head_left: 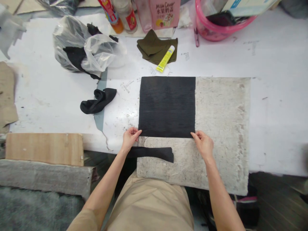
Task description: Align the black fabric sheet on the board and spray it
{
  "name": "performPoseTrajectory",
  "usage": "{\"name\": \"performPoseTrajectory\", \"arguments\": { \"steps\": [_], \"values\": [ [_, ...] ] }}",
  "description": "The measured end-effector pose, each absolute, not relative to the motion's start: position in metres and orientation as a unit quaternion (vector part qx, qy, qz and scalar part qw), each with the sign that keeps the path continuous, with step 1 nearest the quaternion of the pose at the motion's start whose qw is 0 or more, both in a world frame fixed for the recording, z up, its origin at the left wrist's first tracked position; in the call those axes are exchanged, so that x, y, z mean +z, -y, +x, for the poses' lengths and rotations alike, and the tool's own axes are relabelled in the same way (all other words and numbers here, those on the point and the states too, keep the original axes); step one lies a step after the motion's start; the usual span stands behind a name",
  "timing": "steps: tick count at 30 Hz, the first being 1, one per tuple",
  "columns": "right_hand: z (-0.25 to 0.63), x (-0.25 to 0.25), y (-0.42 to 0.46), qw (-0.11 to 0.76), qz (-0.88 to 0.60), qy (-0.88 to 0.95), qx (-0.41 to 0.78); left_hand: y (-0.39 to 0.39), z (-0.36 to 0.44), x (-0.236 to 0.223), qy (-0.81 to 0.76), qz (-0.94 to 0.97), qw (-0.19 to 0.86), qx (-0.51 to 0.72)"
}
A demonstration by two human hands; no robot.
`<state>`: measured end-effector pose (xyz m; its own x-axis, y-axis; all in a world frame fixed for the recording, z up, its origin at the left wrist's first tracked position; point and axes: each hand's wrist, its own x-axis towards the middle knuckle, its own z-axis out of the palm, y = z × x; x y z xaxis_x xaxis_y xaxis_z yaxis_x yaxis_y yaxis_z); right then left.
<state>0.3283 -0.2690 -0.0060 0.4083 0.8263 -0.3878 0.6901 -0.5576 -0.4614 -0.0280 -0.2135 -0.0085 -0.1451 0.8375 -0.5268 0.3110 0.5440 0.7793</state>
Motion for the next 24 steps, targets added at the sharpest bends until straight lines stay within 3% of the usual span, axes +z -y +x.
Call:
{"name": "performPoseTrajectory", "arguments": {
  "steps": [17,21,24],
  "values": [
    [0.321,-0.008,0.269,0.090,-0.856,0.453,0.233,0.213,-0.029,-0.011,-0.725,0.447,0.468,0.236],
    [0.310,0.001,0.269,-0.004,-0.869,0.460,0.183,0.216,-0.033,-0.014,-0.735,0.548,0.348,0.196],
    [0.302,0.005,0.269,-0.079,-0.865,0.473,0.147,0.218,-0.036,-0.014,-0.728,0.572,0.331,0.182]
  ]
}}
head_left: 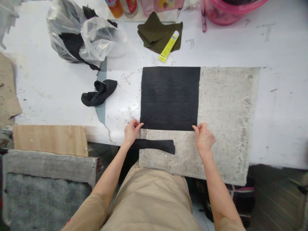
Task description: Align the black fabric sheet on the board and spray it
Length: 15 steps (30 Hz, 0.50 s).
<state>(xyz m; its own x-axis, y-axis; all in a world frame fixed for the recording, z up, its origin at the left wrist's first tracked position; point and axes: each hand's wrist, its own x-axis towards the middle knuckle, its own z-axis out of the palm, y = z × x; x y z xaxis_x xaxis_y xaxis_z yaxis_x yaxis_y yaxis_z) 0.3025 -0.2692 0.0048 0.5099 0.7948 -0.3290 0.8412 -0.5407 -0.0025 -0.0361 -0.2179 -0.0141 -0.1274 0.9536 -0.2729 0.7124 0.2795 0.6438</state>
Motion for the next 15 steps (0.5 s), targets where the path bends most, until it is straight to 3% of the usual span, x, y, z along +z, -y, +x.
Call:
{"name": "performPoseTrajectory", "arguments": {
  "steps": [7,11,15],
  "values": [
    [0.308,0.011,0.277,0.051,0.855,-0.496,-0.142,0.215,-0.041,-0.003,-0.684,0.512,0.467,0.230],
    [0.296,0.022,0.287,-0.027,0.822,-0.539,-0.184,0.227,-0.047,0.005,-0.700,0.505,0.446,0.237],
    [0.252,0.029,0.296,-0.127,0.651,-0.679,-0.314,0.248,-0.054,0.019,-0.637,0.629,0.426,0.127]
  ]
}}
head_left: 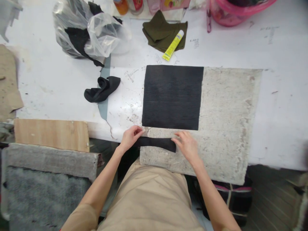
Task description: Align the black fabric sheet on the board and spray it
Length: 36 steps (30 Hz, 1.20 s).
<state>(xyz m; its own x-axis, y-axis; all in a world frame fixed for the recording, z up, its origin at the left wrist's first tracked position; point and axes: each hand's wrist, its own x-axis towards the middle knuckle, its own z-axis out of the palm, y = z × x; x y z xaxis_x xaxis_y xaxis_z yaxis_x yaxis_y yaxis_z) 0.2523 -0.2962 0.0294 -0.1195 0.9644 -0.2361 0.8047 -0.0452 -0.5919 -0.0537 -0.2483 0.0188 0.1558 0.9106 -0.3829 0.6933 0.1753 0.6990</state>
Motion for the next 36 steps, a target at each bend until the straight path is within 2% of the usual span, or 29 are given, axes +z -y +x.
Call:
{"name": "performPoseTrajectory", "arguments": {
  "steps": [3,9,16,21,24,27,30,36],
  "values": [
    [0.223,0.030,0.302,0.084,-0.586,0.745,0.308,0.261,-0.057,0.028,-0.550,0.737,0.389,0.053],
    [0.216,0.029,0.312,0.046,-0.594,0.750,0.287,0.270,-0.061,0.031,-0.486,0.815,0.315,0.022],
    [0.220,0.022,0.322,0.149,-0.595,0.726,0.312,0.274,-0.058,0.032,-0.491,0.813,0.306,0.069],
    [0.222,0.021,0.327,0.176,-0.604,0.710,0.316,0.275,-0.059,0.032,-0.488,0.809,0.319,0.073],
    [0.224,0.026,0.327,0.213,-0.602,0.682,0.356,0.273,-0.054,0.034,-0.481,0.815,0.314,0.073],
    [0.228,0.030,0.323,0.250,-0.606,0.606,0.451,0.270,-0.040,0.040,-0.450,0.818,0.349,0.086],
    [0.235,0.032,0.316,0.269,-0.610,0.519,0.534,0.266,-0.022,0.047,-0.422,0.796,0.427,0.075],
    [0.268,0.031,0.298,0.247,-0.610,0.481,0.579,0.254,-0.020,0.046,-0.486,0.659,0.573,0.003]
  ]
}}
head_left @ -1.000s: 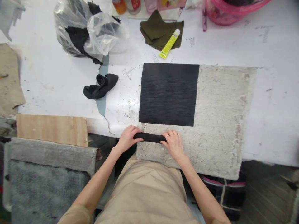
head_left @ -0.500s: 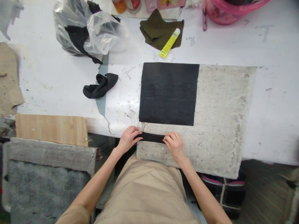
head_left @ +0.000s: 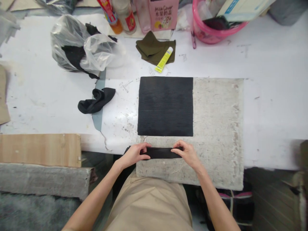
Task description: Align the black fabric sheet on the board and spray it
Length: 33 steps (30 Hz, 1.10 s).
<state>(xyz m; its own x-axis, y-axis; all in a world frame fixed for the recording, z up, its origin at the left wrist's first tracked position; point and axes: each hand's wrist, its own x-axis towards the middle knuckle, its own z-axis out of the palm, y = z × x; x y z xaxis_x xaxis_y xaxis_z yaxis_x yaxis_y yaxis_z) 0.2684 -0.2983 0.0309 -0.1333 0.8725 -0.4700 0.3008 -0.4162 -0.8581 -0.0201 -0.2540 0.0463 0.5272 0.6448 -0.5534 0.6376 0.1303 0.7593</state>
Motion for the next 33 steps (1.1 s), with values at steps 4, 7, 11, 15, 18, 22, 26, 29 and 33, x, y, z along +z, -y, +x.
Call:
{"name": "performPoseTrajectory", "arguments": {
  "steps": [4,7,11,15,18,22,26,29,33],
  "values": [
    [0.292,0.031,0.291,0.207,-0.600,0.502,0.587,0.242,-0.038,0.045,-0.492,0.644,0.586,-0.023],
    [0.305,0.028,0.288,0.215,-0.655,0.468,0.553,0.231,-0.050,0.044,-0.498,0.655,0.568,-0.028],
    [0.317,0.017,0.287,0.254,-0.706,0.395,0.530,0.217,-0.058,0.039,-0.569,0.622,0.538,0.024],
    [0.323,0.008,0.284,0.294,-0.728,0.359,0.505,0.213,-0.052,0.028,-0.630,0.550,0.540,0.093],
    [0.323,0.005,0.282,0.284,-0.762,0.356,0.461,0.214,-0.045,0.019,-0.660,0.509,0.538,0.125],
    [0.323,0.003,0.281,0.226,-0.800,0.411,0.375,0.216,-0.039,0.011,-0.693,0.482,0.515,0.148],
    [0.321,0.001,0.279,0.178,-0.817,0.462,0.297,0.214,-0.039,0.008,-0.680,0.483,0.527,0.163],
    [0.319,-0.001,0.277,0.157,-0.825,0.479,0.255,0.214,-0.039,0.006,-0.672,0.494,0.527,0.165],
    [0.319,-0.003,0.276,0.132,-0.829,0.492,0.230,0.215,-0.041,-0.001,-0.681,0.495,0.514,0.164]
  ]
}}
